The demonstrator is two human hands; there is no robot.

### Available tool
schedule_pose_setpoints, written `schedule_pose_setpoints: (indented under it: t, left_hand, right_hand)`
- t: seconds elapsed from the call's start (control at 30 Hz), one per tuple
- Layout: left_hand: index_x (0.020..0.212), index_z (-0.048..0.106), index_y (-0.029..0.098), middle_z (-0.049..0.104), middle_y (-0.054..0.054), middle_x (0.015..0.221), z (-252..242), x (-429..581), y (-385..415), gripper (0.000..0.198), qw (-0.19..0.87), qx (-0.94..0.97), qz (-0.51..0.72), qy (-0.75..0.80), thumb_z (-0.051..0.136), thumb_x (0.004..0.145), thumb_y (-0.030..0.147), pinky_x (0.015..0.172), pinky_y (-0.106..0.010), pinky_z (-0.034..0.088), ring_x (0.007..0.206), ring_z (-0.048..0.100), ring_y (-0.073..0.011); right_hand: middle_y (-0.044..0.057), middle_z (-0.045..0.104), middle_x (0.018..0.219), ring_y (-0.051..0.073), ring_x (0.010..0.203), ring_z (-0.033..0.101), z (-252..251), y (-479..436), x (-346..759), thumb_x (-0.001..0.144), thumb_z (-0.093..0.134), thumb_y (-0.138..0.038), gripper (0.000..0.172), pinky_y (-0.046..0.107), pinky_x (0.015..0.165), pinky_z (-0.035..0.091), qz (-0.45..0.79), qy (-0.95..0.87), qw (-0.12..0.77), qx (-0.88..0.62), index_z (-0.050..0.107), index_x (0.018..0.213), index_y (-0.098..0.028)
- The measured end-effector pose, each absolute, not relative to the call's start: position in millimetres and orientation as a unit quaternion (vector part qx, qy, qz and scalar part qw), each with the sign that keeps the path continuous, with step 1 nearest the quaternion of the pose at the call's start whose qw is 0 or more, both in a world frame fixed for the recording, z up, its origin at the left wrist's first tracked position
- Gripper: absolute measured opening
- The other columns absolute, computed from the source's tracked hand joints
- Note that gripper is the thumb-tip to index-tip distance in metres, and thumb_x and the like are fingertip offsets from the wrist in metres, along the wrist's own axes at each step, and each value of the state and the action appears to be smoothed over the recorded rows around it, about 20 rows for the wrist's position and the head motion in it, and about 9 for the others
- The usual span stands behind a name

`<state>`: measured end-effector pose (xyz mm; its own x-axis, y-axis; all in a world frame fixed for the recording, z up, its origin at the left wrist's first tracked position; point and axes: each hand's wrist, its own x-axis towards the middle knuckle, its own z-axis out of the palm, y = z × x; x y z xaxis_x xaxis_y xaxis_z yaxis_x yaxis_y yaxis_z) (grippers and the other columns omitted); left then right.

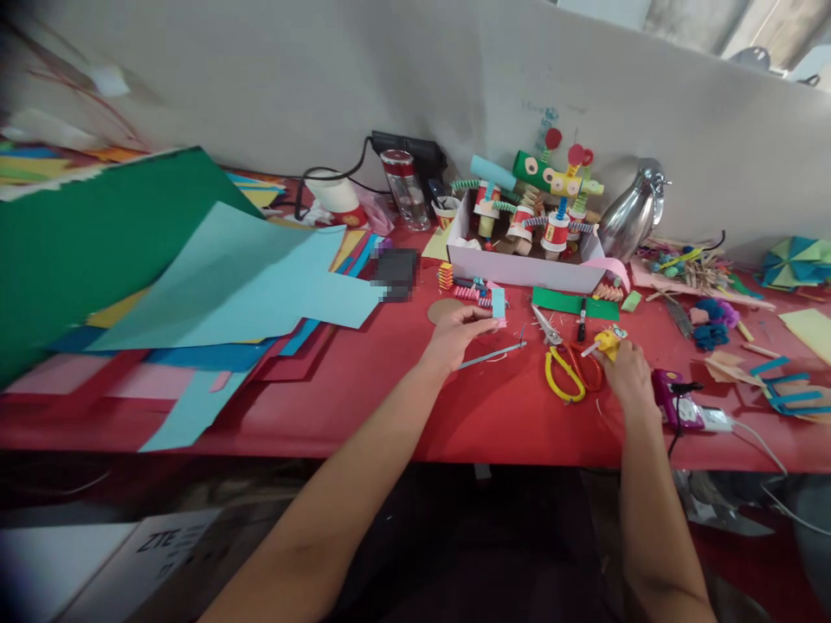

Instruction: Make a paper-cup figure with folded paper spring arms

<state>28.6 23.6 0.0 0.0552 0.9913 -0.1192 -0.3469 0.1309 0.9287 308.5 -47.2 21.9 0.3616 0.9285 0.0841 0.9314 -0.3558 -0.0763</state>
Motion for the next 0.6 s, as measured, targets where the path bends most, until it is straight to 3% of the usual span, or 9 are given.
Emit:
schedule_pose_setpoints:
  t: [0.1,0.2,0.33,0.4,0.6]
  left_hand:
    - [0.065,0.07,0.017,0.068,-0.002,0.065,-1,28,24,0.019,0.618,0.38,0.537,0.431,0.082,0.052,0.023,0.072,-0.031,0.049,0.064,0.062,-0.0133]
    - [0.066,0.07,0.017,0.068,-0.002,0.066,-2,27,23,0.019,0.618,0.388,0.527,0.437,0.082,0.053,0.023,0.073,-0.031,0.049,0.065,0.062,-0.013]
    - [0.065,0.069,0.017,0.067,0.0,0.064,0,26,21,0.022,0.643,0.377,0.513,0.425,0.082,0.048,0.025,0.073,-0.029,0.049,0.064,0.062,-0.0118]
    - [0.063,0.067,0.017,0.066,0.002,0.063,2,26,20,0.025,0.656,0.366,0.512,0.416,0.082,0.046,0.025,0.071,-0.028,0.05,0.062,0.061,-0.0111]
    - [0.065,0.065,0.017,0.065,0.003,0.063,2,25,20,0.024,0.677,0.363,0.497,0.404,0.08,0.046,0.022,0.072,-0.03,0.051,0.061,0.062,-0.0116]
  right_hand:
    - [0.027,0.064,0.106,0.035,0.102,0.061,28,-50,317,0.088,0.054,-0.036,0.038,0.045,0.086,0.045,-0.031,-0.553,0.013,-0.833,0.063,0.106,-0.005]
    - [0.023,0.065,0.111,0.035,0.113,0.056,40,-49,295,0.086,0.051,-0.025,0.03,0.05,0.096,0.041,-0.063,-0.614,0.133,-0.776,0.066,0.106,-0.01]
    - [0.01,0.071,0.101,0.025,0.094,0.065,47,-24,241,0.084,0.054,-0.036,0.026,0.039,0.083,0.05,0.193,-0.677,0.339,-0.625,0.07,0.097,-0.02]
    - [0.008,0.073,0.096,0.022,0.086,0.066,42,-7,217,0.081,0.056,-0.039,0.025,0.037,0.08,0.052,0.316,-0.639,0.388,-0.583,0.071,0.089,-0.021]
    - [0.002,0.071,0.083,0.017,0.079,0.064,18,12,193,0.066,0.072,-0.041,0.021,0.034,0.08,0.051,0.479,-0.528,0.476,-0.514,0.072,0.078,-0.023]
